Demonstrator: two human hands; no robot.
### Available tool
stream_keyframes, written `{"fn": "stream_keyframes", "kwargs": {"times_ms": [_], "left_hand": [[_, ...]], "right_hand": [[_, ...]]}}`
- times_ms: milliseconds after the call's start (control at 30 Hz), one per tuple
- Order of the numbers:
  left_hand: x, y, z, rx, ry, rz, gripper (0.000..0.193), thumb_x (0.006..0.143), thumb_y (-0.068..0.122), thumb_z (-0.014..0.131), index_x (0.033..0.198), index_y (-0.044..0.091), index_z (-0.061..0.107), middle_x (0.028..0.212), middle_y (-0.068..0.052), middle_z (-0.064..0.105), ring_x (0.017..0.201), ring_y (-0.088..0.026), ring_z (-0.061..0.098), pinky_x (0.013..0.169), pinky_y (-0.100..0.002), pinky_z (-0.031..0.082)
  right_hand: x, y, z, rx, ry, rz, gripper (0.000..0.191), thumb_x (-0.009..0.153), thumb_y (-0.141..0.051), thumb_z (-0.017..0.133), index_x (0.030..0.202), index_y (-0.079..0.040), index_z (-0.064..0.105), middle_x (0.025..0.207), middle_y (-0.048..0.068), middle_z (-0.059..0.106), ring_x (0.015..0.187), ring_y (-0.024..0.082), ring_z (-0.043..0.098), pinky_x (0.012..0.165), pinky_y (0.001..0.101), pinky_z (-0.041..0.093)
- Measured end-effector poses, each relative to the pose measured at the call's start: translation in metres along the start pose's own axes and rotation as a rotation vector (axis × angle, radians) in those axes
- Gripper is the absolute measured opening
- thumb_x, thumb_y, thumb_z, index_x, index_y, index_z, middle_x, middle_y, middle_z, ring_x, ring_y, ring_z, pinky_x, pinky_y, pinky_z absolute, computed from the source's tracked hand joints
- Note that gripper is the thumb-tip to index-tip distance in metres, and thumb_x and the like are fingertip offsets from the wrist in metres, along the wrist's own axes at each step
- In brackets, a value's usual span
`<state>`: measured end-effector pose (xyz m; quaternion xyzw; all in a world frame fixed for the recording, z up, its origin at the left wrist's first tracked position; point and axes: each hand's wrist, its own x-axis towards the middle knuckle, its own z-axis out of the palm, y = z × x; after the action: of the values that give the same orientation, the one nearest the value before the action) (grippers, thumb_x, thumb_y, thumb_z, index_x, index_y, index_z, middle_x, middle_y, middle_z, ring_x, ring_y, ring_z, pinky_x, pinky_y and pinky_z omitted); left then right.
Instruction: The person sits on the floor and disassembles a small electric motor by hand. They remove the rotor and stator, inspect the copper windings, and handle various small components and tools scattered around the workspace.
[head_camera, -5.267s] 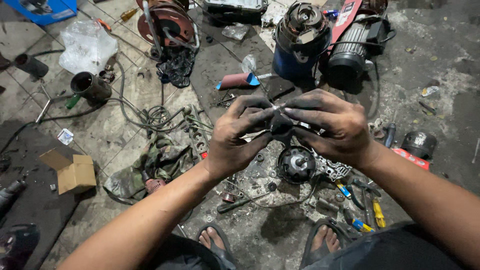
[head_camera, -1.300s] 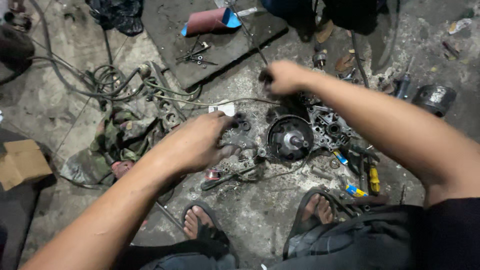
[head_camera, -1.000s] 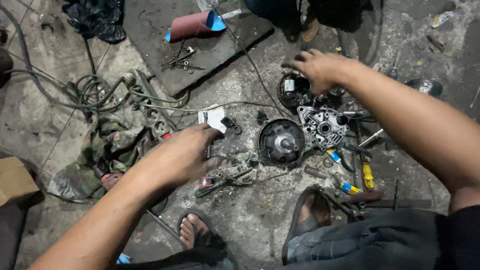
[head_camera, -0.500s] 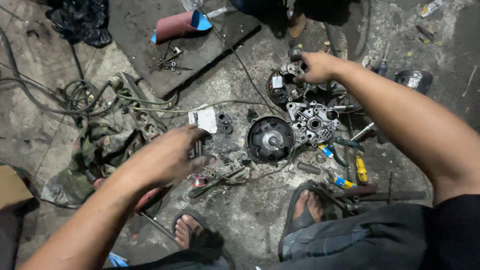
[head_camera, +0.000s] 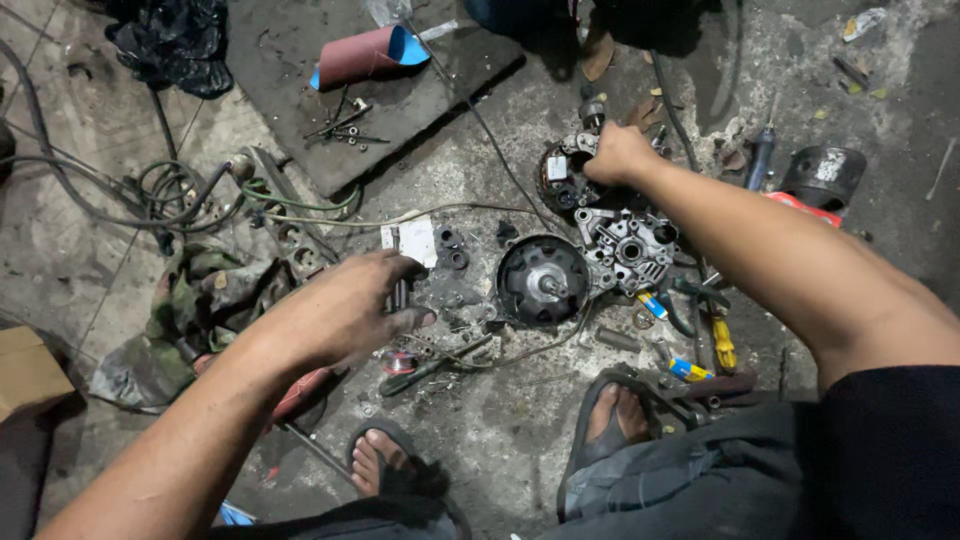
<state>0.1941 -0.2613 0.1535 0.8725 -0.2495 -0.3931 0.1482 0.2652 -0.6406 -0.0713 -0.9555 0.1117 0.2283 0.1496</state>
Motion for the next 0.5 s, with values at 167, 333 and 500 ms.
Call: {"fn": "stream_keyframes", "kwargs": {"times_ms": [167,333,500], "left_hand": [[-0.003,-0.002,0.001,-0.012,0.031,0.034,0.061,0.082,0.035,0.075,0.133,0.005,0.062,0.126,-0.021,0.064,0.121,-0.036,0.059,0.104,-0.043,0.046],[-0.003,-0.005,0.001,-0.046,0.044,0.057,0.054,0.080,0.031,0.076,0.125,0.003,0.065,0.122,-0.021,0.067,0.118,-0.035,0.062,0.104,-0.043,0.047],[-0.011,-0.002,-0.001,-0.050,0.063,0.074,0.053,0.081,0.034,0.076,0.124,0.003,0.065,0.121,-0.022,0.067,0.117,-0.037,0.062,0.101,-0.045,0.047]], "right_hand": [[-0.001,-0.005,-0.002,0.018,-0.069,0.091,0.060,0.078,-0.029,0.073,0.127,0.005,0.063,0.126,0.032,0.066,0.120,0.046,0.064,0.104,0.0484,0.051],[-0.009,-0.016,-0.009,0.027,-0.096,0.219,0.056,0.081,-0.031,0.074,0.129,-0.003,0.066,0.133,0.026,0.065,0.124,0.043,0.062,0.106,0.0494,0.049],[-0.011,-0.020,-0.009,0.020,-0.046,0.222,0.051,0.080,-0.028,0.076,0.125,-0.005,0.069,0.131,0.026,0.066,0.122,0.043,0.063,0.103,0.0491,0.051]]}}
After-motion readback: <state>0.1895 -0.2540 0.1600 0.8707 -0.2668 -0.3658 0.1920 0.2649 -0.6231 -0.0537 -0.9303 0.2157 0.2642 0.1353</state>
